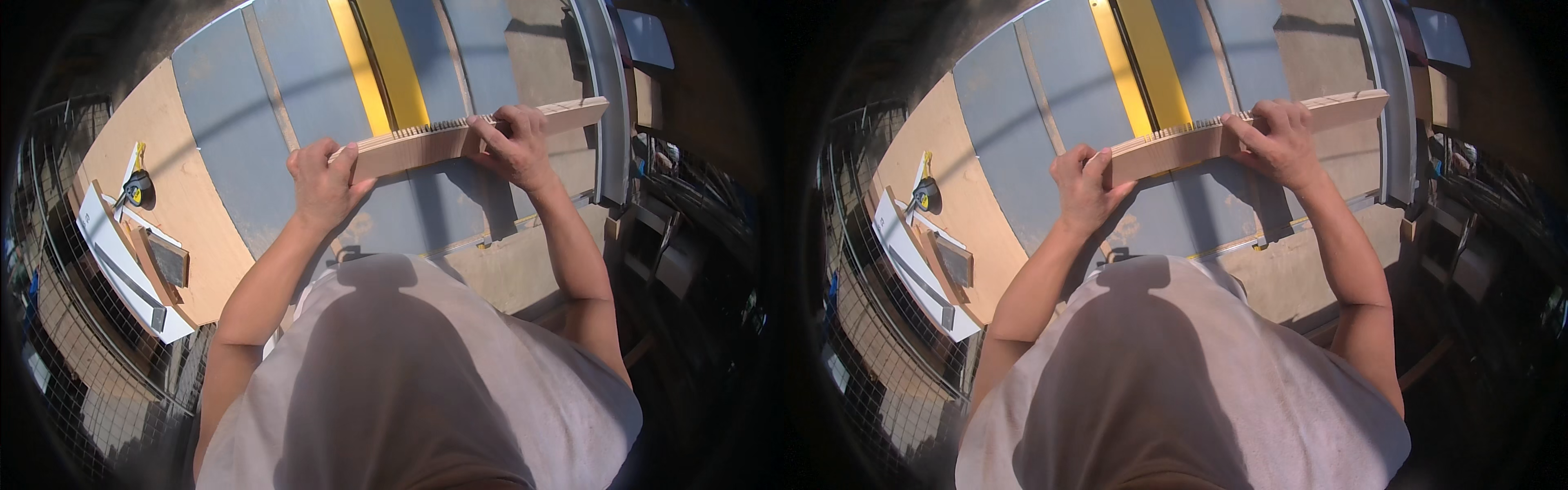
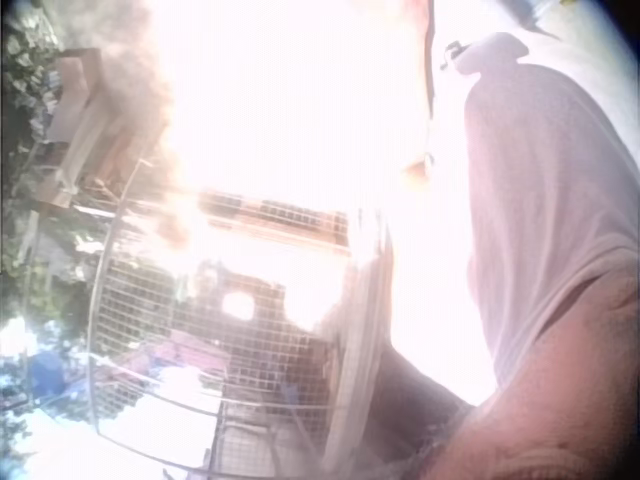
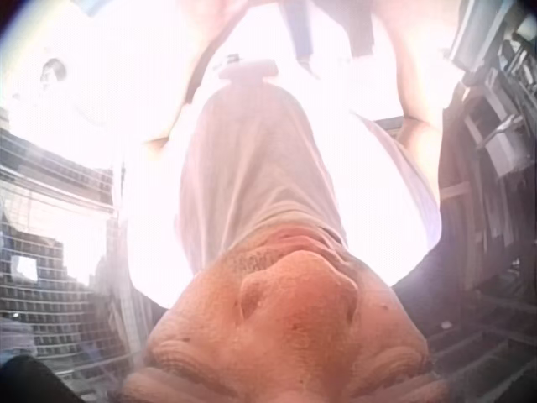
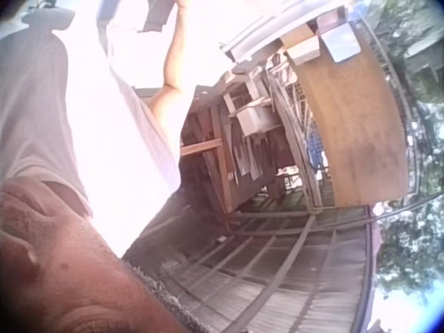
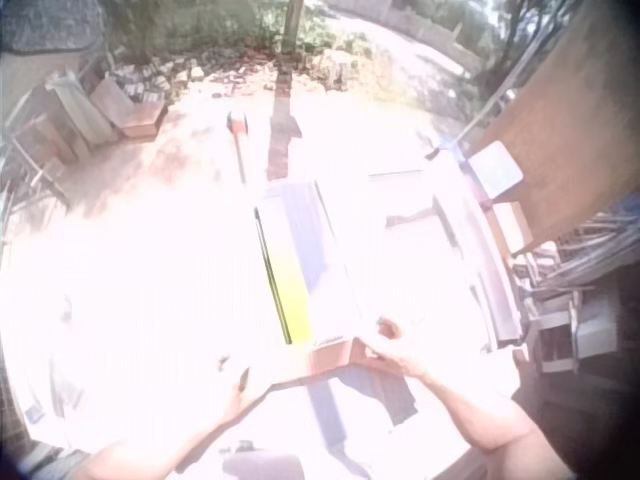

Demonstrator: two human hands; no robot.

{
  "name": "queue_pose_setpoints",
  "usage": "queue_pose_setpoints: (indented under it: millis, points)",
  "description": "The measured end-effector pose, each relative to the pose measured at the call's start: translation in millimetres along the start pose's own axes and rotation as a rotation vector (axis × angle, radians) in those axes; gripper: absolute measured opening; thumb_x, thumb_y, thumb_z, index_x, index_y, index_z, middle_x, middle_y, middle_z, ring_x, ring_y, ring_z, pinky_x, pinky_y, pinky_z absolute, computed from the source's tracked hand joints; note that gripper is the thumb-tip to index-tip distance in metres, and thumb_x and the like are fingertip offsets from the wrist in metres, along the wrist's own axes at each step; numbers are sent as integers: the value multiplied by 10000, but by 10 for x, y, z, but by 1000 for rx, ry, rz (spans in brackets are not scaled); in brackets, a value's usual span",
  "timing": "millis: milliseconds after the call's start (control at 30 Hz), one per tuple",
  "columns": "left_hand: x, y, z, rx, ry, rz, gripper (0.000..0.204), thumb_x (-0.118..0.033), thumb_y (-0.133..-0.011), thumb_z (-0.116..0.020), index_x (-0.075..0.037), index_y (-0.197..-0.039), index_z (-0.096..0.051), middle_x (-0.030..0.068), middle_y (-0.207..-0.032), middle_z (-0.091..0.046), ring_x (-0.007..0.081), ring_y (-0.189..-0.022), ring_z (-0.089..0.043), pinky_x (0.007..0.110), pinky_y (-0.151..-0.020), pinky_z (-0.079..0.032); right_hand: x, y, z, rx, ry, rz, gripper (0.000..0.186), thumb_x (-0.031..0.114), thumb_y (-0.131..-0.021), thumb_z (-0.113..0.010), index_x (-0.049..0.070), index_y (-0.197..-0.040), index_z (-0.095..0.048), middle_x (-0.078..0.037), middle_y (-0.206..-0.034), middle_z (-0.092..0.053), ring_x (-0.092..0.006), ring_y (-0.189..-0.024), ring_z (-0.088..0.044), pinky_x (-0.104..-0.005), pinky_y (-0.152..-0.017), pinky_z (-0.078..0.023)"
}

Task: The person uses a table saw to cut a long, thin piece of wood with a serrated edge. They repeatedly feed the wood through the saw blade, flipping it over between passes to cut both sides.

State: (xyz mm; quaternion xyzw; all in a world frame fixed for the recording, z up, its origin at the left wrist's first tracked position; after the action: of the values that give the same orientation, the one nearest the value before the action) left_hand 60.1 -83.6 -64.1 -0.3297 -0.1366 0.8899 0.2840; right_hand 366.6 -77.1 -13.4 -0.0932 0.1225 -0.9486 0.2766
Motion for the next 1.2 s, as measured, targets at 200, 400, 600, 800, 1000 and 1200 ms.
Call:
queue_pose_setpoints:
  millis: [200,400,600,800,1000,1200]
  points:
    - [46,91,-48,193,15,135,800,-342,-585,-947,-98,-1270,-613,99,-1179,-543,269,-1102,-513,468,-931,-312,24,-26,-196,249,-158,-78,783,298,-635,-927,282,-1362,-637,-81,-1177,-554,-299,-1093,-552,-446,-951,-425]
    - [78,141,-125,287,8,266,809,-340,-578,-951,-82,-1273,-627,108,-1220,-560,303,-1132,-513,488,-986,-324,6,-22,-426,357,-207,-100,798,293,-664,-918,268,-1398,-608,-105,-1187,-554,-314,-1121,-533,-464,-972,-418]
    - [138,145,-117,321,-3,298,833,-336,-592,-947,-67,-1309,-620,93,-1266,-559,298,-1150,-503,495,-1019,-325,13,-112,-517,418,-218,-109,834,331,-655,-919,227,-1414,-591,-108,-1192,-552,-315,-1122,-528,-466,-984,-406]
    - [188,117,-124,338,15,327,822,-325,-605,-946,-65,-1319,-633,99,-1267,-562,301,-1152,-502,496,-1025,-331,7,-135,-540,434,-193,-120,833,364,-655,-915,220,-1410,-595,-106,-1191,-554,-310,-1122,-529,-462,-986,-402]
    - [263,10,-102,340,3,319,828,-317,-592,-949,-60,-1315,-638,101,-1261,-564,301,-1146,-504,488,-1019,-340,-19,-230,-543,411,-179,-113,804,389,-667,-905,218,-1393,-606,-109,-1185,-554,-307,-1111,-539,-460,-978,-402]
    - [355,-15,-123,341,3,319,871,-337,-568,-959,-79,-1331,-628,126,-1271,-576,341,-1153,-524,511,-1017,-363,-51,-310,-553,403,-182,-129,792,397,-668,-894,218,-1385,-609,-105,-1179,-556,-303,-1109,-543,-462,-970,-405]
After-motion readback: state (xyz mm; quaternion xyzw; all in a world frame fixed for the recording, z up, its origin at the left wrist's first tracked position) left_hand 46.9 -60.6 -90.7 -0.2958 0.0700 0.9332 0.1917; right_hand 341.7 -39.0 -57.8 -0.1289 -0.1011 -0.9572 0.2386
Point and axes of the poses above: each hand's wrist, its own y-axis away from the middle knuckle, its own z-axis out of the back of the hand, x = y × z, the point moved 6 cm from there along -y, towards the middle knuckle
